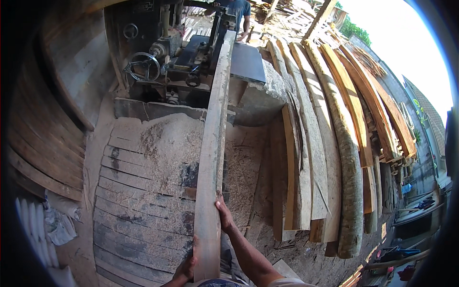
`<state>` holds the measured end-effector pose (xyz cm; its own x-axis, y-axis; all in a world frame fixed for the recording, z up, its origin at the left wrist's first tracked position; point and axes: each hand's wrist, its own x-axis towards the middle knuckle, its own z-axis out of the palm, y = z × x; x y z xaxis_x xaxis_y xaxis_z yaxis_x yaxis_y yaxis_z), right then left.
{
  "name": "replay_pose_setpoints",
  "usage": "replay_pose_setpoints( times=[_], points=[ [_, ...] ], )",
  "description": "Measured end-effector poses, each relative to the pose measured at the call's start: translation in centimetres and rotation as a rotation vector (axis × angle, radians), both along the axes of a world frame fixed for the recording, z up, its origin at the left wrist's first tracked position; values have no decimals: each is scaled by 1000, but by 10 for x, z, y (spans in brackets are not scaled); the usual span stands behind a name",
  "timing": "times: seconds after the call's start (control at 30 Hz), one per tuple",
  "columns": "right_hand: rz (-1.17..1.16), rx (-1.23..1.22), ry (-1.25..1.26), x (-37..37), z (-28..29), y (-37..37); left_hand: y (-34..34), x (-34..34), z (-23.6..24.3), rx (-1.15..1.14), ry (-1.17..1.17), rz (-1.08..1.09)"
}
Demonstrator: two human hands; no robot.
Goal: The person saws long pieces of wood using a large industrial table saw. They measure the wood with a tape measure, adjust the saw machine controls, and feed the wood through the blade by hand.
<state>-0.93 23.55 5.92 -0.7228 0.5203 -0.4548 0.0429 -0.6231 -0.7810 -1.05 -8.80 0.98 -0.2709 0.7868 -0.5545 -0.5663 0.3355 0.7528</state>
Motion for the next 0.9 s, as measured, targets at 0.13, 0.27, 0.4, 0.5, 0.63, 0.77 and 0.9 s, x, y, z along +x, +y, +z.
replay_pose_setpoints(
  times=[0.13, 0.27, 0.4, 0.5, 0.63, 0.77, 0.9],
  points=[
    [31, -73, 35, -31, -2, 44, 38, -23, -21, 51, 6, -9],
    [16, -87, 45, -71, 7, 82, 86, -55, -13, 95, -4, -1],
    [16, -81, 52, -104, 10, 128, 142, -88, 6, 120, 59, 51],
    [13, -82, 67, -131, 12, 162, 168, -113, -1, 36, 244, 46],
    [-42, -44, 10, -160, 4, 208, 222, -166, 43, -339, 589, -334],
    [-18, -32, -8, -198, -4, 255, 289, -211, 103, -470, 568, -365],
    [-13, -59, 46, -240, 2, 300, 325, -243, 78, -375, 638, -321]
  ],
)
